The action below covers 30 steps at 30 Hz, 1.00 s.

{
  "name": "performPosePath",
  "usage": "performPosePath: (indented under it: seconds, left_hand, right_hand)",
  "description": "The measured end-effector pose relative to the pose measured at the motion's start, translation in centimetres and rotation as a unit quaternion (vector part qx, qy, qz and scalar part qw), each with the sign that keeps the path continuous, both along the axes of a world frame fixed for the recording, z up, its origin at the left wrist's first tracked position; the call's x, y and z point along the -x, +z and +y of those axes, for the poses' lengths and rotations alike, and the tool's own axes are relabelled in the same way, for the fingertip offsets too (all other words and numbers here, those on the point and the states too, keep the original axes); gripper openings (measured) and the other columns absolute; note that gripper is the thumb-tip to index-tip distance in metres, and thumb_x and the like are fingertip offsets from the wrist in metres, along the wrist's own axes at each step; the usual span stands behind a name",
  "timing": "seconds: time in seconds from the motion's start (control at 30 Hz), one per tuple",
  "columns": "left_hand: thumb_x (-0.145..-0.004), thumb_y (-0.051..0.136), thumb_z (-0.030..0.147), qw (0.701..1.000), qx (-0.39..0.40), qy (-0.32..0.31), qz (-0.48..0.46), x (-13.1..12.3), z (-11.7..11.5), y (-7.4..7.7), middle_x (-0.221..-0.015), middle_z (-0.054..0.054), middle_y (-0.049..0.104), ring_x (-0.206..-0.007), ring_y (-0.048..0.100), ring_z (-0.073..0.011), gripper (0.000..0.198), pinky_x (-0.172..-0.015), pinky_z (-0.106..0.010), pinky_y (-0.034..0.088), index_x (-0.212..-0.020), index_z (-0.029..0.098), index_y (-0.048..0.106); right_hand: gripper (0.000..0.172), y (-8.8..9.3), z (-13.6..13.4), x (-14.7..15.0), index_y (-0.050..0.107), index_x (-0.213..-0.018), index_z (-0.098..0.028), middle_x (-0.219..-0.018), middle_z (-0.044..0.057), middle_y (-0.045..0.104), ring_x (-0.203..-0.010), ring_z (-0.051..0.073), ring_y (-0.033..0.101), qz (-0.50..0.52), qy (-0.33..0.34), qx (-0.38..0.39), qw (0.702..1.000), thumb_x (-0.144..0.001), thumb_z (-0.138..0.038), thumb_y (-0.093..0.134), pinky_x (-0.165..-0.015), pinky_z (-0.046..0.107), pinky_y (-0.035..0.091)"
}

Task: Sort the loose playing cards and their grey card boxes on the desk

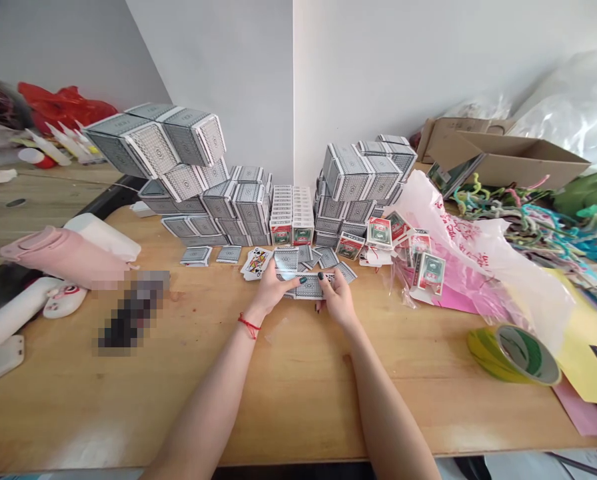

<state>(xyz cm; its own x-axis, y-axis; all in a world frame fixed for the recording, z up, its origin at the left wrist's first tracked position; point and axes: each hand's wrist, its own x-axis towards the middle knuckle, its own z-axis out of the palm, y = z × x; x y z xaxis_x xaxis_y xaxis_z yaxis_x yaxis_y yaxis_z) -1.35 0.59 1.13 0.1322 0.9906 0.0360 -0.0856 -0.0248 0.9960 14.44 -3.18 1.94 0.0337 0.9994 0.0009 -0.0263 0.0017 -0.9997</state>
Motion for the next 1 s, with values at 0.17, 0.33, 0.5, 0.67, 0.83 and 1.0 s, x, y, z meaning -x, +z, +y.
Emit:
performPosePath:
  seconds: [0.17, 0.33, 0.5, 0.67, 0.83, 1.0]
  left_hand:
    - [-0.061, 0.073, 0.027, 1.0, 0.009, -0.008, -0.007, 0.1, -0.1, -0.2, -0.104, -0.007, 0.059, -0.093, 0.058, -0.0177, 0.047, -0.083, -0.034, 0.046, -0.099, 0.017, 0.047]
    - [-0.062, 0.072, 0.027, 1.0, 0.007, -0.019, 0.014, 0.3, 0.2, -0.6, -0.106, -0.008, 0.058, -0.1, 0.055, -0.0191, 0.048, -0.087, -0.035, 0.044, -0.102, 0.018, 0.047]
    - [-0.064, 0.071, 0.03, 1.0, -0.003, -0.022, 0.016, 0.2, 0.2, -1.0, -0.112, -0.008, 0.055, -0.106, 0.052, -0.0194, 0.05, -0.093, -0.036, 0.041, -0.105, 0.018, 0.045]
    - [-0.063, 0.072, 0.031, 1.0, 0.001, -0.008, 0.018, 0.2, 0.1, -1.4, -0.111, -0.009, 0.055, -0.106, 0.051, -0.0205, 0.052, -0.094, -0.038, 0.039, -0.106, 0.018, 0.047]
    - [-0.063, 0.072, 0.034, 0.999, 0.005, -0.015, 0.032, 0.5, 0.1, -1.4, -0.114, -0.008, 0.053, -0.11, 0.048, -0.0212, 0.053, -0.097, -0.038, 0.036, -0.107, 0.019, 0.046]
    - [-0.065, 0.07, 0.035, 0.999, 0.001, -0.025, 0.029, 0.5, -0.1, -1.1, -0.116, -0.008, 0.053, -0.112, 0.048, -0.021, 0.053, -0.098, -0.037, 0.035, -0.108, 0.019, 0.045]
  right_hand:
    - [0.038, 0.3, -0.2, 0.0, 0.035, -0.085, -0.024, -0.044, -0.011, 0.05, -0.028, 0.012, 0.049, 0.01, 0.039, 0.017, 0.999, -0.073, -0.048, 0.061, -0.028, 0.021, 0.038]
    - [0.035, -0.1, -0.2, -0.4, 0.034, -0.085, -0.025, -0.043, -0.011, 0.05, -0.028, 0.013, 0.049, -0.029, 0.017, 0.013, 0.999, -0.072, -0.044, 0.062, -0.027, 0.024, 0.039]
    - [0.029, -0.1, -0.4, -0.3, 0.033, -0.083, -0.026, -0.041, -0.011, 0.048, -0.027, 0.013, 0.046, -0.095, -0.017, 0.0, 0.995, -0.076, -0.039, 0.058, -0.027, 0.023, 0.035]
    - [0.029, -0.2, -0.5, -0.1, 0.029, -0.082, -0.026, -0.043, -0.013, 0.044, -0.025, 0.011, 0.043, -0.093, -0.01, -0.002, 0.996, -0.077, -0.038, 0.056, -0.026, 0.021, 0.032]
    - [0.031, -0.5, -0.5, 0.1, 0.029, -0.082, -0.026, -0.048, -0.013, 0.042, -0.026, 0.009, 0.043, -0.064, -0.002, -0.005, 0.998, -0.078, -0.04, 0.056, -0.025, 0.019, 0.031]
    - [0.033, -0.7, -0.5, 0.3, 0.028, -0.081, -0.025, -0.051, -0.014, 0.04, -0.026, 0.006, 0.041, -0.03, 0.009, -0.011, 0.999, -0.078, -0.044, 0.055, -0.024, 0.016, 0.029]
